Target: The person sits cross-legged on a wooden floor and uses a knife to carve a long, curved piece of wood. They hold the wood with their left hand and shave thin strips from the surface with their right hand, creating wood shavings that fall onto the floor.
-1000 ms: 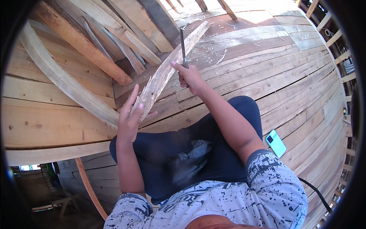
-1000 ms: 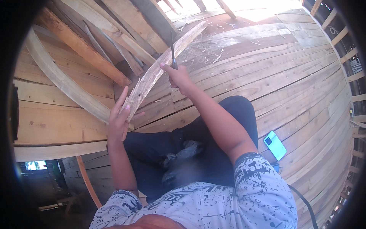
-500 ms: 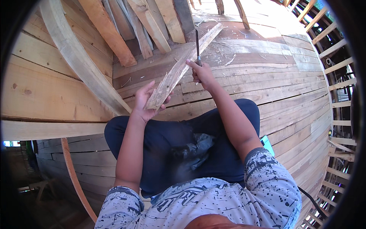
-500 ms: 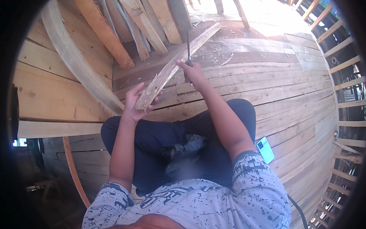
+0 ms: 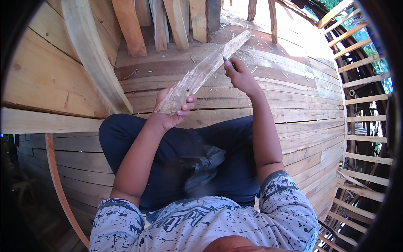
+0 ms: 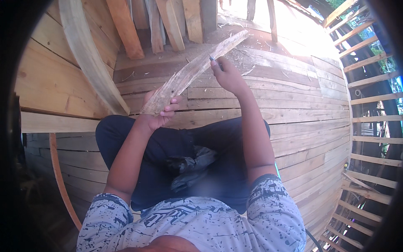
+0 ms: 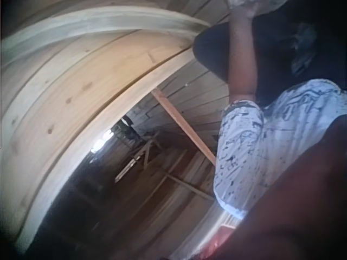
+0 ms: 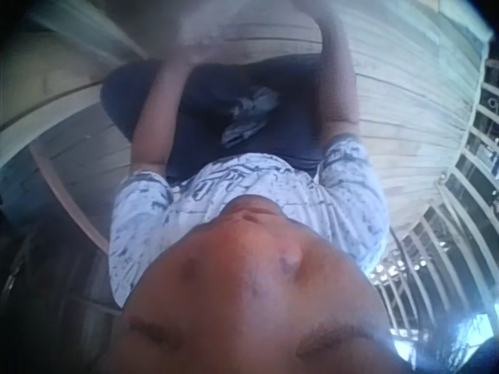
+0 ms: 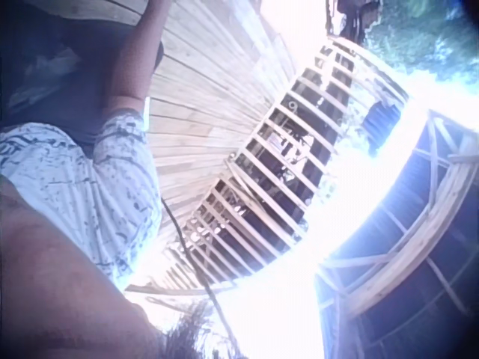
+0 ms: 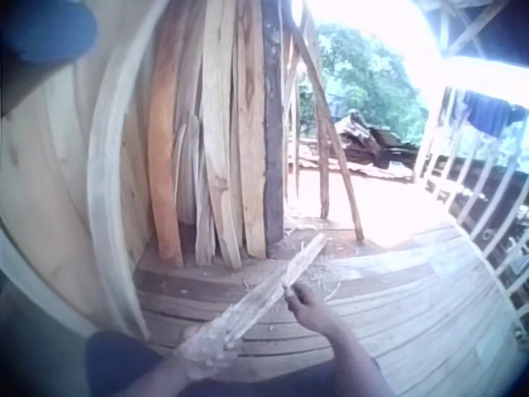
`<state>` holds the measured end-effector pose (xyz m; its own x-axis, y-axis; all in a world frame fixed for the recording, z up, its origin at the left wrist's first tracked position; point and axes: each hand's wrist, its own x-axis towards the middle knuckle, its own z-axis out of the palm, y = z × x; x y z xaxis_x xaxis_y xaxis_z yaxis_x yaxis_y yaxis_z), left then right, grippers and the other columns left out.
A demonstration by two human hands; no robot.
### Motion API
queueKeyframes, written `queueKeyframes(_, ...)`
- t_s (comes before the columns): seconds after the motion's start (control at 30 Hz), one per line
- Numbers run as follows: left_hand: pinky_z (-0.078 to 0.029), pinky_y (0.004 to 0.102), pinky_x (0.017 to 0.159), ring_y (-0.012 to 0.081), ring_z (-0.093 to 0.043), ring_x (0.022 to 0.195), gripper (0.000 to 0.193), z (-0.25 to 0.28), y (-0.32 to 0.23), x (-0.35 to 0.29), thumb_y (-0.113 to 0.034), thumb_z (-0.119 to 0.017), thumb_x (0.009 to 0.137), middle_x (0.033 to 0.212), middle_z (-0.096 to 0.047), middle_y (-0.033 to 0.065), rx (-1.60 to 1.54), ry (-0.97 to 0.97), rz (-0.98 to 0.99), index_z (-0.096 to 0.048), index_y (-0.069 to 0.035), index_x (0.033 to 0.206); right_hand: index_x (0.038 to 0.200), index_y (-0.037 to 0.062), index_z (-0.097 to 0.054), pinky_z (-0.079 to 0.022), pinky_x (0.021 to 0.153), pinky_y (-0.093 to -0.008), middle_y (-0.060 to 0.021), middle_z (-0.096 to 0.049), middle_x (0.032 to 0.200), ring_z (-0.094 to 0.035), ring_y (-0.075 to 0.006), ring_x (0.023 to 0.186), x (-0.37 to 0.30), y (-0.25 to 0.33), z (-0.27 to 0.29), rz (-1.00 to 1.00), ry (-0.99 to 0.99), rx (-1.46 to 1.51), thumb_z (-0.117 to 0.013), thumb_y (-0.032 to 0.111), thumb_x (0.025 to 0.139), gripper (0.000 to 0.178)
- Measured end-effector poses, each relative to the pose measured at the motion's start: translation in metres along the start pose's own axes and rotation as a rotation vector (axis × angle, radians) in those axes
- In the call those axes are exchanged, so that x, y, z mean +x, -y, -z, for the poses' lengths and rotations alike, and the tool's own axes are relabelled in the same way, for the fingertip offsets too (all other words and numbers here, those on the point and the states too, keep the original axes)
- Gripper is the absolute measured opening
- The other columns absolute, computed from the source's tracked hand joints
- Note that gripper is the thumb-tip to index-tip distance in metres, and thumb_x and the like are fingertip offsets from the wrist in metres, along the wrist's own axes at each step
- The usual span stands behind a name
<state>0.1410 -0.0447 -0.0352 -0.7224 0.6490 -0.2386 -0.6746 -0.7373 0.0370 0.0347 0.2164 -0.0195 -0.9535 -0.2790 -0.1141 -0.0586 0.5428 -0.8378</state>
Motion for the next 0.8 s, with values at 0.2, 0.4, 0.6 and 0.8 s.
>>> queueKeyframes(0.2,-0.04,0.0246,0.038,0.0148,-0.047,0.053,0.042,-0.014,0.002,-0.005,-0.031,-0.03,0.105,0.088,-0.049,0.0134,-0.015,-0.052,0.025,-0.046,0.001,0.127,0.095,-0.0002,-0.066,-0.049,0.07,-0.0486,-0.022,-0.063,0.07,-0.065,-0.0393,0.071,-0.038,0.058,-0.015,0.029,0.127,-0.344,-0.05,0.031,0.102,0.036)
queueKeyframes(0.4,-0.039,0.0245,0.038,0.0125,-0.046,0.053,0.04,-0.014,0.003,-0.006,-0.028,-0.03,0.104,0.083,-0.046,0.0081,-0.124,0.095,0.116,-0.046,0.001,0.126,0.065,0.0019,-0.066,-0.049,0.061,-0.0537,-0.0234,-0.059,0.059,-0.062,-0.0451,0.061,-0.064,0.047,-0.059,0.088,-0.146,-0.463,-0.042,0.034,0.103,0.055)
queueKeyframes(0.6,-0.039,0.0245,0.041,0.0114,-0.043,0.052,0.035,-0.017,0.008,-0.007,-0.027,-0.034,0.103,0.081,-0.044,0.0058,-0.204,0.107,0.144,-0.049,0.0,0.12,0.053,0.0066,-0.06,-0.047,0.049,-0.0501,-0.0193,-0.056,0.051,-0.059,-0.0389,0.047,-0.023,-0.015,-0.056,0.396,-0.353,-0.57,-0.048,0.023,0.096,0.047)
queueKeyframes(0.8,-0.039,0.0249,0.041,0.0114,-0.043,0.053,0.034,-0.021,-0.003,-0.012,-0.023,-0.035,0.1,0.081,-0.044,0.0057,-0.254,0.122,0.129,-0.049,0.001,0.12,0.062,0.002,-0.067,-0.051,0.053,-0.0492,-0.0227,-0.063,0.06,-0.064,-0.0413,0.055,0.021,-0.024,-0.04,0.134,-0.533,-0.706,-0.043,0.028,0.097,0.051)
